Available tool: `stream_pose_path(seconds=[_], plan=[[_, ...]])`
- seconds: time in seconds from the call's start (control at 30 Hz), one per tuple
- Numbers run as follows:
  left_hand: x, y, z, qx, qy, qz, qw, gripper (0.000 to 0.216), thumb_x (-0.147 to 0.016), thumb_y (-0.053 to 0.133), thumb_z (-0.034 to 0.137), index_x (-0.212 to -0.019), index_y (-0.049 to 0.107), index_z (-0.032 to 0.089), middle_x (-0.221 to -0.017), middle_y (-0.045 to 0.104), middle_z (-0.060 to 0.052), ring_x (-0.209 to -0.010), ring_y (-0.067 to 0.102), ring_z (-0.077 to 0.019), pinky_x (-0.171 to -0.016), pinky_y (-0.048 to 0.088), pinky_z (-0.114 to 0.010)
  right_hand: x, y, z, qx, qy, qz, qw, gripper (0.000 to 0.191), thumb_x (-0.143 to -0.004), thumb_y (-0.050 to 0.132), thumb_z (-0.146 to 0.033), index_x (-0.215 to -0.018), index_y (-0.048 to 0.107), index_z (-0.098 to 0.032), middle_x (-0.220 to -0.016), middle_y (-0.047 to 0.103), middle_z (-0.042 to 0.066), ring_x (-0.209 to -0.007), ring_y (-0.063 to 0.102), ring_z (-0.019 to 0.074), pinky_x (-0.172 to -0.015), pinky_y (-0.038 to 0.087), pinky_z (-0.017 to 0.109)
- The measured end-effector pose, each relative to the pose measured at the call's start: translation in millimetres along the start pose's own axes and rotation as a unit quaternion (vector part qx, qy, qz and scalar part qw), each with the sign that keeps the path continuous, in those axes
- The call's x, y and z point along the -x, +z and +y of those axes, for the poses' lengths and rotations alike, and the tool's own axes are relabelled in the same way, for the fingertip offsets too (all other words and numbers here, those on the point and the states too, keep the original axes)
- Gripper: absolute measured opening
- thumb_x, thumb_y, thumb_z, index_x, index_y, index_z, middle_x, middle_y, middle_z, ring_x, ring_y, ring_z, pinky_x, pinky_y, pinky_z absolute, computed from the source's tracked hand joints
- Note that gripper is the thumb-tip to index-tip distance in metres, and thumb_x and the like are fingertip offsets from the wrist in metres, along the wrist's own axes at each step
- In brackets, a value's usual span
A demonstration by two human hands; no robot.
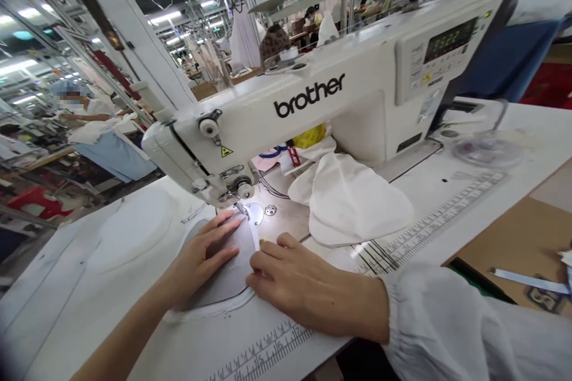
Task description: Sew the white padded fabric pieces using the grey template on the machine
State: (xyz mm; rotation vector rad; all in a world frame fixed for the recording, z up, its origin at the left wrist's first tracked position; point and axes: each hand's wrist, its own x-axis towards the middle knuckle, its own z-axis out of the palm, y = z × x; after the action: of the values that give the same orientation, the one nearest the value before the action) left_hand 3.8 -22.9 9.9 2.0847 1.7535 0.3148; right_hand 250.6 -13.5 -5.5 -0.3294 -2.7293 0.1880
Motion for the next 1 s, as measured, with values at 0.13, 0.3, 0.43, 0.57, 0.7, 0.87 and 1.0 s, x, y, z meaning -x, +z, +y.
stream_pose_path(seconds=[0.13, 0.3, 0.43, 0.57, 0.7, 0.87, 1.0], plan=[[1.5, -11.5, -9.0, 0.045, 0.018, -0.037, 0.998, 0.049, -0.087, 0.058, 0.047, -0.134, 0.055, 0.033, -0.157, 0.035, 0.001, -0.143, 0.034, -0.0218, -0.119, 0.027, -0.042, 0.4, 10.1, -0.7, 0.014, 0.009, 0.011, 1.0, 0.023, -0.103, 0.035, -0.011, -0.11, 0.056, -0.013, -0.102, 0.057, 0.008, -0.09, 0.047, 0.0188, -0.078, 0.029, 0.035], [3.6, -14.8, -22.4, 0.115, 0.033, -0.037, 0.992, 0.041, -0.085, 0.062, 0.041, -0.125, 0.064, 0.031, -0.153, 0.043, -0.001, -0.142, 0.038, -0.0222, -0.115, 0.034, -0.04, 3.2, 17.9, -3.2, 0.026, 0.012, 0.031, 0.999, 0.023, -0.103, 0.036, -0.01, -0.113, 0.055, -0.013, -0.102, 0.058, 0.008, -0.094, 0.048, 0.0201, -0.081, 0.03, 0.038], [7.1, -14.3, -29.1, 0.154, 0.039, -0.005, 0.987, 0.036, -0.085, 0.056, 0.025, -0.12, 0.066, 0.027, -0.147, 0.051, -0.003, -0.137, 0.045, -0.0197, -0.111, 0.042, -0.038, 2.0, 20.9, -5.6, 0.021, 0.027, 0.042, 0.999, 0.02, -0.102, 0.039, -0.011, -0.111, 0.057, -0.014, -0.098, 0.059, 0.005, -0.091, 0.048, 0.0191, -0.081, 0.03, 0.038], [9.2, -11.6, -26.7, 0.147, 0.045, 0.034, 0.988, 0.031, -0.088, 0.049, 0.022, -0.11, 0.07, 0.026, -0.135, 0.062, -0.003, -0.127, 0.056, -0.0187, -0.106, 0.047, -0.037, 0.7, 18.1, -8.7, 0.017, 0.026, 0.014, 0.999, 0.017, -0.1, 0.045, -0.012, -0.112, 0.057, -0.013, -0.096, 0.058, 0.006, -0.091, 0.049, 0.0196, -0.082, 0.031, 0.038], [12.0, -0.8, -19.7, 0.096, 0.058, 0.068, 0.991, 0.026, -0.091, 0.05, 0.029, -0.105, 0.072, 0.027, -0.13, 0.065, -0.003, -0.123, 0.059, -0.0211, -0.106, 0.047, -0.042, 1.4, 6.6, -14.5, 0.038, 0.02, -0.004, 0.999, 0.023, -0.099, 0.042, -0.01, -0.118, 0.056, -0.008, -0.096, 0.059, 0.009, -0.091, 0.05, 0.0211, -0.083, 0.033, 0.038], [12.9, 19.1, -21.5, -0.078, 0.149, 0.139, 0.976, 0.036, -0.093, 0.05, 0.03, -0.127, 0.06, 0.032, -0.14, 0.058, -0.003, -0.127, 0.054, -0.0224, -0.105, 0.047, -0.044, 2.1, -1.6, -18.0, 0.06, 0.022, 0.003, 0.998, 0.028, -0.101, 0.034, -0.008, -0.115, 0.058, -0.005, -0.094, 0.06, 0.01, -0.091, 0.052, 0.0215, -0.083, 0.035, 0.038], [10.7, 24.0, -21.2, -0.23, 0.247, 0.191, 0.922, 0.039, -0.094, 0.047, 0.02, -0.13, 0.054, 0.033, -0.14, 0.058, -0.001, -0.123, 0.058, -0.0184, -0.096, 0.05, -0.034, 2.8, -1.5, -16.8, 0.053, 0.035, 0.002, 0.998, 0.025, -0.101, 0.038, -0.011, -0.112, 0.059, -0.007, -0.094, 0.061, 0.01, -0.089, 0.052, 0.0212, -0.083, 0.037, 0.039]])
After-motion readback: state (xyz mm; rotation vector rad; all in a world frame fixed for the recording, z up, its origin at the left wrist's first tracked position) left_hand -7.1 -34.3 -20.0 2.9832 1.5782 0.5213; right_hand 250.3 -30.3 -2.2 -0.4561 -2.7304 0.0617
